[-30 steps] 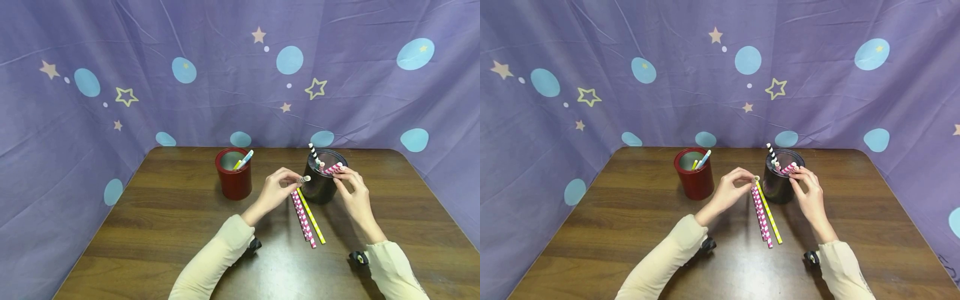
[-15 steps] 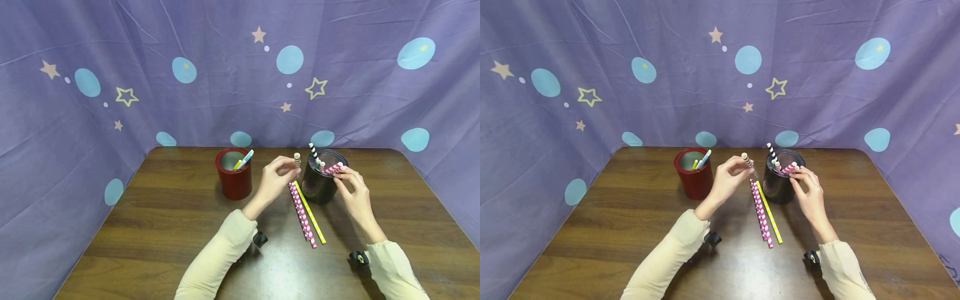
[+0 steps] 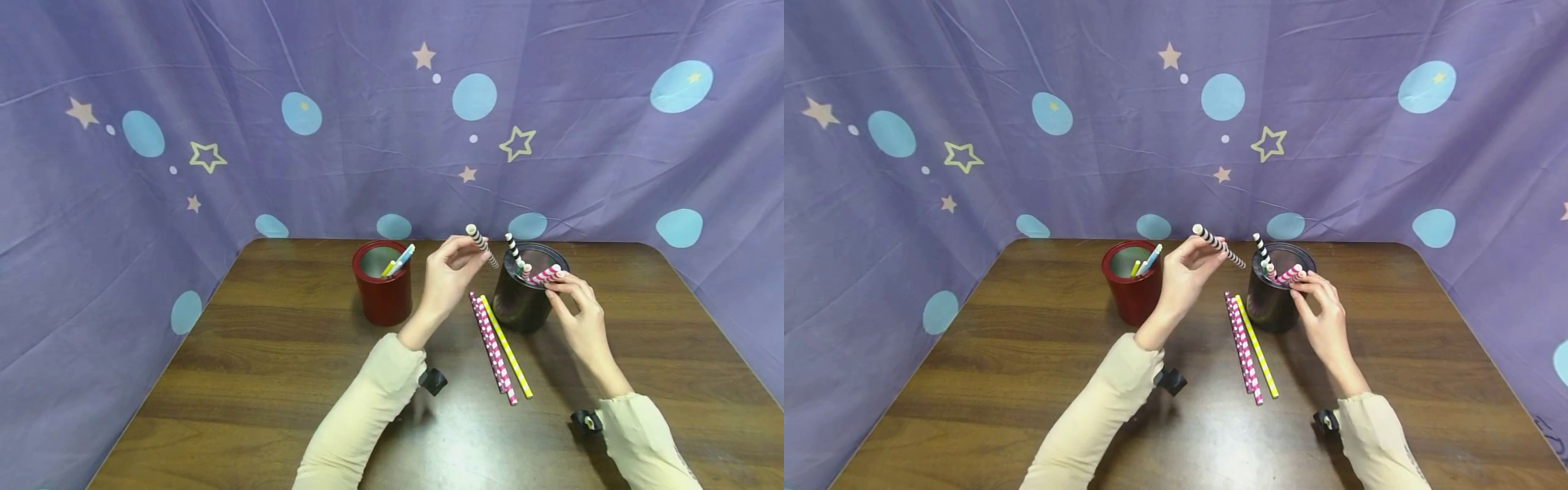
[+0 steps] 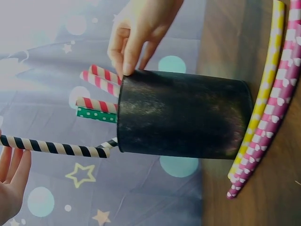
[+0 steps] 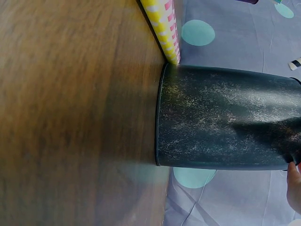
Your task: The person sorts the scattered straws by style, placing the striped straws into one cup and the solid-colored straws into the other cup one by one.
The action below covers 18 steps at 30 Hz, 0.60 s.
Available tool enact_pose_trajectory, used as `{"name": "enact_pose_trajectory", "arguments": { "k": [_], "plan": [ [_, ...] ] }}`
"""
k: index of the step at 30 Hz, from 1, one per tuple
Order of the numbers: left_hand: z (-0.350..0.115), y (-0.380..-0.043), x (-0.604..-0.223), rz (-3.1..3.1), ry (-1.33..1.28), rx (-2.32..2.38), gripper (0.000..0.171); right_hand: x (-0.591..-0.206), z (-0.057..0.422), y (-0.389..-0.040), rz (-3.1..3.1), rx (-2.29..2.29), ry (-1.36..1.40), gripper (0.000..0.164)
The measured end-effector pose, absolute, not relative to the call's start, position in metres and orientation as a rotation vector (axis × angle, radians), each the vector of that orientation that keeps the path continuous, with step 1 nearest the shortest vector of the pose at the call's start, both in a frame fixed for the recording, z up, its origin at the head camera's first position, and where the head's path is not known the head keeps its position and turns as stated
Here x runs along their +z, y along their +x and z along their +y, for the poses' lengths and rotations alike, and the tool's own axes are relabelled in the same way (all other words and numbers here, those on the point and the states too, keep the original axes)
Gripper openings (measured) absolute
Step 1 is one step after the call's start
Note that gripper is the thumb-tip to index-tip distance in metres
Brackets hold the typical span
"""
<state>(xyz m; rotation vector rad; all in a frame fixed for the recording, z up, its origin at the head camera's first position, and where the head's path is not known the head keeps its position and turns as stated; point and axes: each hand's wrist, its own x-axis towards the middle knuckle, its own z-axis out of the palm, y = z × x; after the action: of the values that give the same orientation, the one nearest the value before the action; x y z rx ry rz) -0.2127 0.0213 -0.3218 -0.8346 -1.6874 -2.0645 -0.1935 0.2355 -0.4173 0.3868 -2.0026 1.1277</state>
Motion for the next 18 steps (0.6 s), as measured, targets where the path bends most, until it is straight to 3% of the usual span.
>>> {"name": "enact_pose_trajectory", "arguments": {
  "k": [18],
  "plan": [
    [0.037,-0.224,-0.322,-1.589,-0.873,-2.132,0.022,-0.417,0.236,-0.193,-2.015,1.129,0.381,0.015]
  ]
}}
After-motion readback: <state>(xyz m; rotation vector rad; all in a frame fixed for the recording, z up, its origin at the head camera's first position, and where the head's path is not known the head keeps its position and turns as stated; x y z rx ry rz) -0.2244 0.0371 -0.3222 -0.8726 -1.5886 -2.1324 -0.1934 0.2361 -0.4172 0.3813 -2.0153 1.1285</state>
